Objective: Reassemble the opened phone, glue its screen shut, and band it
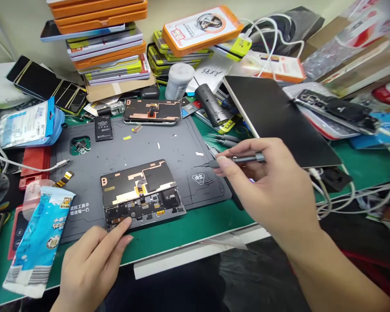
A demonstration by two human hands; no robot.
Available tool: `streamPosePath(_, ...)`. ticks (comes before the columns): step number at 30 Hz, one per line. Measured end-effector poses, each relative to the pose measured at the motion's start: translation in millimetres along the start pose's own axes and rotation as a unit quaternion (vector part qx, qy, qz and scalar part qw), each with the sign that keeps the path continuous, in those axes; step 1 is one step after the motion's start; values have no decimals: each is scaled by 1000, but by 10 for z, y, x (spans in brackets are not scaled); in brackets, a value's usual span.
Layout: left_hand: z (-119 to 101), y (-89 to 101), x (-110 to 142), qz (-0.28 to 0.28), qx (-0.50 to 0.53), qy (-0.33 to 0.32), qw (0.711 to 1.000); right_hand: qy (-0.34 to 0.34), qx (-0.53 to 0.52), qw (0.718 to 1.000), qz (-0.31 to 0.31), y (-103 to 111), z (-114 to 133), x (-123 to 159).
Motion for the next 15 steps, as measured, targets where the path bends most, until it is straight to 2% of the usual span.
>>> streamPosePath(5,-19,45,-21,-2,-8,-8,1000,-25,1,1000,11,-42,1,11)
streamPosePath(10,-29,46,-44,-17,-4,-14,1000,-46,-32,998,-15,1,10,27)
streamPosePath(15,-43,31,-39,-22,28,2,999,-70,-121,990,-30,-34,241,331)
Point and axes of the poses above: each hand's wrist, its own x-axis away from the middle knuckle, its own y-axis out of the back of the hand, z = x × y, the point moved 1 cm from there along -x, towards the middle knuckle, and after that the axes turned 1 degree about -x, right-handed, at the moved point
